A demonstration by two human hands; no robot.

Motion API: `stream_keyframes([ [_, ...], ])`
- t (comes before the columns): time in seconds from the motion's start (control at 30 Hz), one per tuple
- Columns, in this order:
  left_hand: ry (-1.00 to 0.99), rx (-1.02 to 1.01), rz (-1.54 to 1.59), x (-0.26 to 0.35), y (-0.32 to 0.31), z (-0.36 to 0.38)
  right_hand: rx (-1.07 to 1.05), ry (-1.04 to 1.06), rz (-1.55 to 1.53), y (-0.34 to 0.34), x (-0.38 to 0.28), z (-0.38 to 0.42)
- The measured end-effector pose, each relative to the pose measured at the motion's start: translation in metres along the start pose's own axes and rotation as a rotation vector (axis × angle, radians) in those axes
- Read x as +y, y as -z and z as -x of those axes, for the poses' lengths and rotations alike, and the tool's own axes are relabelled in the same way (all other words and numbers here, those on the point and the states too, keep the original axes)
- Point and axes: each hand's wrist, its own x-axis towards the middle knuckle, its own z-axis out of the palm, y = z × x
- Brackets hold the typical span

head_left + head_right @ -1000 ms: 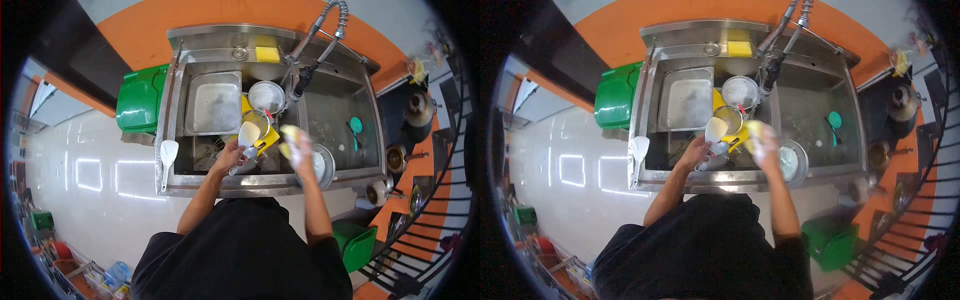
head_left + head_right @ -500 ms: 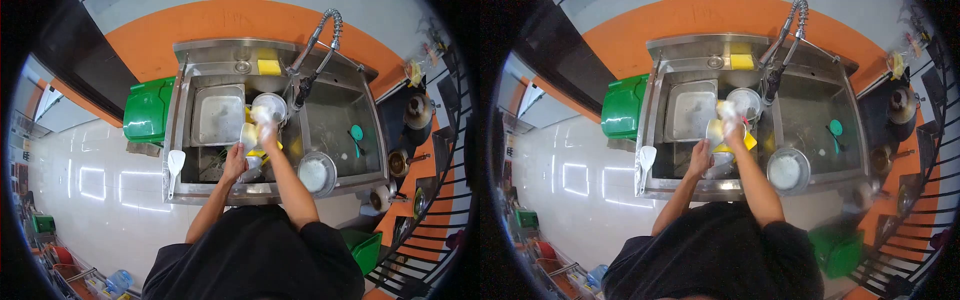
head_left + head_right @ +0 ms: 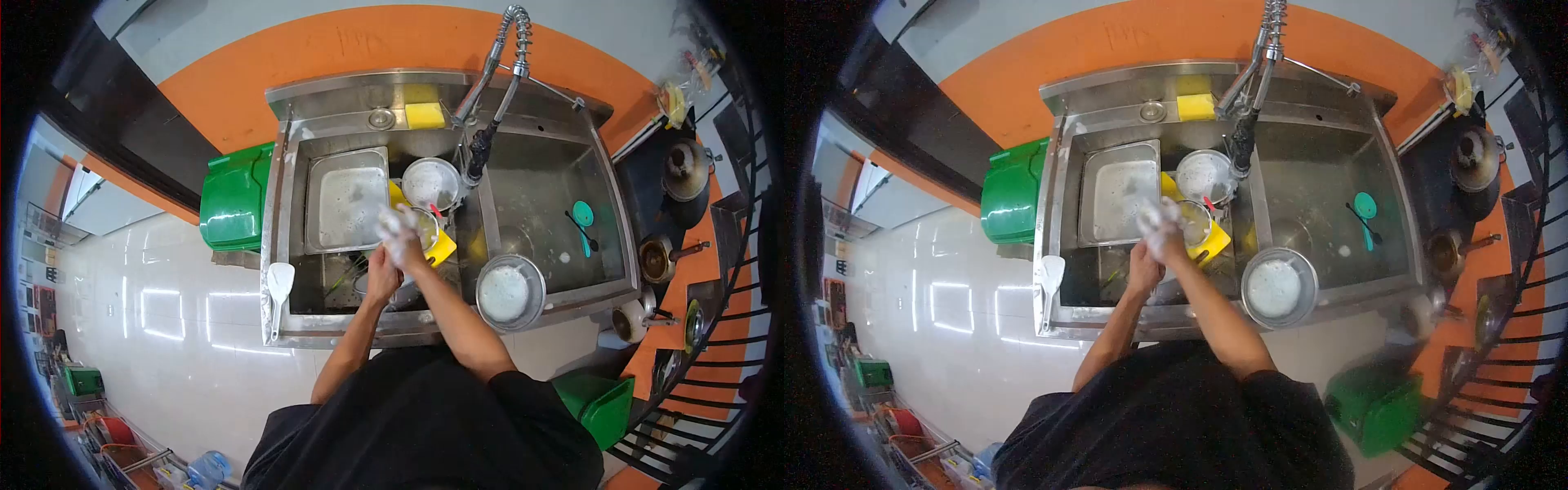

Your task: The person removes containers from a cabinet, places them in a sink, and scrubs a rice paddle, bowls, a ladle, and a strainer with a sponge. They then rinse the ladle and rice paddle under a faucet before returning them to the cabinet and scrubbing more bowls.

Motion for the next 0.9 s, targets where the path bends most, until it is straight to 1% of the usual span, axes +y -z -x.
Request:
stream_keyframes([
  [0.03, 0.008, -0.015, 0.013, -0.005, -0.005, -0.001, -0.081, 0.355, 0.628, 0.003, -0.015, 0.008],
  [0.07, -0.024, -0.012, -0.056, 0.006, -0.015, 0.008, -0.33, 0.273, 0.809, 0.011, 0.006, 0.001],
  [0.1, -0.029, -0.014, -0.06, 0.015, -0.017, 0.013, -0.324, 0.277, 0.806, 0.015, 0.025, -0.009],
  [0.17, 0.03, -0.025, -0.129, 0.021, -0.016, 0.024, -0.088, 0.39, 0.721, 0.019, 0.047, -0.029],
  [0.2, 0.034, -0.023, -0.133, 0.018, -0.015, 0.026, -0.106, 0.408, 0.422, 0.024, 0.061, -0.041],
  [0.23, 0.002, -0.013, -0.07, 0.015, -0.015, 0.023, -0.106, 0.41, 0.417, 0.025, 0.046, -0.043],
  [0.27, -0.036, 0.003, -0.002, 0.014, -0.015, 0.019, 0.009, -0.091, 0.002, 0.026, 0.016, -0.05],
  [0.3, -0.048, 0.014, 0.002, 0.014, -0.016, 0.013, 0.114, -0.593, -0.412, 0.025, -0.003, -0.056],
  [0.33, -0.055, 0.037, 0.003, 0.013, -0.017, 0.01, 0.098, -0.591, -0.412, 0.017, -0.007, -0.051],
  [0.43, -0.081, 0.077, -0.006, 0.014, -0.031, 0.006, 0.04, 0.472, 0.685, -0.004, -0.006, -0.012],
  [0.47, -0.101, 0.088, -0.018, 0.015, -0.037, 0.006, -0.076, 0.365, 0.627, 0.001, -0.001, -0.013],
  [0.5, -0.097, 0.091, -0.015, 0.013, -0.037, 0.012, -0.081, 0.363, 0.629, 0.009, 0.005, -0.019],
  [0.57, -0.106, 0.055, -0.147, 0.01, -0.026, 0.016, -0.24, 0.267, 0.776, 0.016, 0.017, -0.051],
  [0.6, -0.1, 0.055, -0.151, 0.009, -0.022, 0.017, -0.428, 0.102, 0.981, 0.019, 0.02, -0.06],
  [0.63, -0.117, 0.074, -0.107, 0.011, -0.019, 0.021, -0.434, 0.089, 0.979, 0.018, 0.013, -0.05],
  [0.7, -0.176, 0.09, -0.05, 0.024, -0.021, 0.007, 0.095, -0.333, -0.26, 0.01, -0.005, -0.064],
  [0.73, -0.132, 0.131, 0.038, 0.03, -0.02, 0.006, 0.112, -0.448, -0.483, 0.005, 0.014, -0.059],
  [0.77, -0.081, 0.177, 0.127, 0.037, -0.018, 0.01, 0.1, -0.452, -0.484, -0.001, 0.016, -0.049],
  [0.8, 0.018, 0.139, 0.063, 0.044, -0.016, 0.011, 0.086, 0.109, -0.114, -0.009, 0.018, -0.037],
  [0.83, 0.021, 0.144, 0.063, 0.042, -0.013, 0.013, 0.072, 0.666, 0.263, -0.015, 0.02, -0.025],
  [0.87, 0.171, 0.063, 0.156, 0.038, -0.012, 0.013, 0.07, 0.666, 0.265, -0.016, 0.001, -0.018],
  [0.9, 0.318, -0.022, 0.247, 0.035, -0.011, 0.01, -0.035, 0.529, 0.347, -0.014, -0.033, -0.015],
])
